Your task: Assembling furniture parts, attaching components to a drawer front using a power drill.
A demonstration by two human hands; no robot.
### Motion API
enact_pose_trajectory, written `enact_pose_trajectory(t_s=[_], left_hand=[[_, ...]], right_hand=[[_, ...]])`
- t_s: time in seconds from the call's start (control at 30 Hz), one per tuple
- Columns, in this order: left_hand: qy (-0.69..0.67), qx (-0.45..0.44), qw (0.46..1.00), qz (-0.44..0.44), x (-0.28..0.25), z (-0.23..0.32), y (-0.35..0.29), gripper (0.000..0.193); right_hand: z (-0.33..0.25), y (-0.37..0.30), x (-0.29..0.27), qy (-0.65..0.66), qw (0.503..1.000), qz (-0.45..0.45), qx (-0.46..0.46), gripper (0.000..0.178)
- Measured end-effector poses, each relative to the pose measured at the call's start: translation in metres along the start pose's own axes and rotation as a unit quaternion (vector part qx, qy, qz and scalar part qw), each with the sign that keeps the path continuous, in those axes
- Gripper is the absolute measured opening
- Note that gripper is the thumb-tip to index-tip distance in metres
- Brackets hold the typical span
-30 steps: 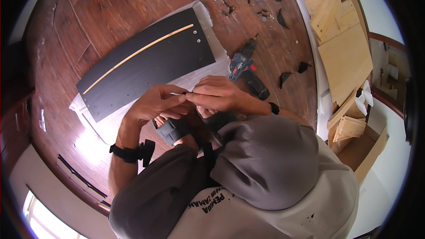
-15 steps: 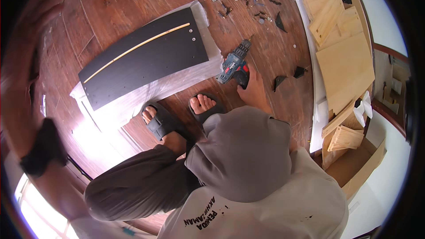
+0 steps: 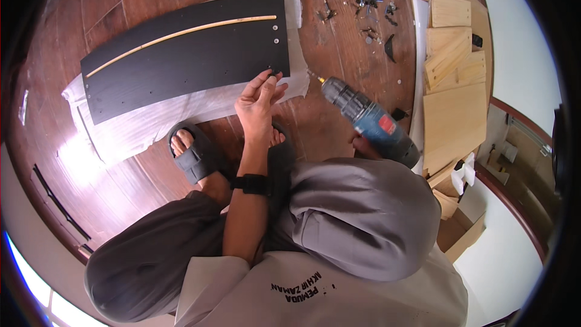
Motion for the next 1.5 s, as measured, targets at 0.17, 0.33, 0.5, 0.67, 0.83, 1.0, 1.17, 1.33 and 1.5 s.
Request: enact_pose_trajectory(t_s=[0.17,0.33,0.5,0.67,0.83,1.0,1.17,1.33,1.5], left_hand=[[0.054,-0.005,0.998,-0.022,0.005,0.000,-0.004,0.031],[0.091,-0.011,0.995,-0.025,-0.005,-0.006,-0.005,0.029],[0.082,-0.021,0.996,-0.035,-0.002,-0.008,-0.003,0.028],[0.075,-0.020,0.996,-0.042,0.002,-0.010,0.001,0.027],[0.089,-0.006,0.994,-0.060,0.007,-0.011,0.005,0.031],[0.077,0.031,0.993,-0.088,0.015,-0.009,0.007,0.039],[0.002,0.020,0.997,-0.069,0.007,-0.016,0.013,0.033],[-0.045,-0.009,0.996,-0.077,-0.002,-0.022,0.017,0.032],[-0.014,-0.001,0.997,-0.074,-0.003,-0.020,0.016,0.035]], right_hand=[[0.014,0.004,0.009,0.204,0.961,-0.016,0.185,0.026],[-0.062,0.013,0.022,-0.139,0.961,-0.037,-0.235,0.039],[-0.057,0.021,0.031,-0.151,0.966,-0.044,-0.205,0.035],[-0.015,0.025,0.031,-0.083,0.992,-0.035,0.083,0.020],[-0.054,0.049,0.037,-0.281,0.948,-0.069,-0.136,0.021],[-0.053,0.065,0.040,-0.244,0.963,-0.063,-0.099,0.031],[-0.052,0.082,0.048,-0.218,0.968,-0.093,-0.084,0.039],[-0.052,0.090,0.052,-0.152,0.983,-0.088,-0.052,0.044],[-0.059,0.090,0.056,-0.195,0.973,-0.116,-0.053,0.046]])
Point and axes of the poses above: each hand's wrist, its own y-axis towards the middle knuckle, its own x-axis out of the palm, z = x × y, the point moved 9 cm from there along y, towards the middle knuckle, and after that the axes turned 13 degrees about -x, right-handed, at the moved point
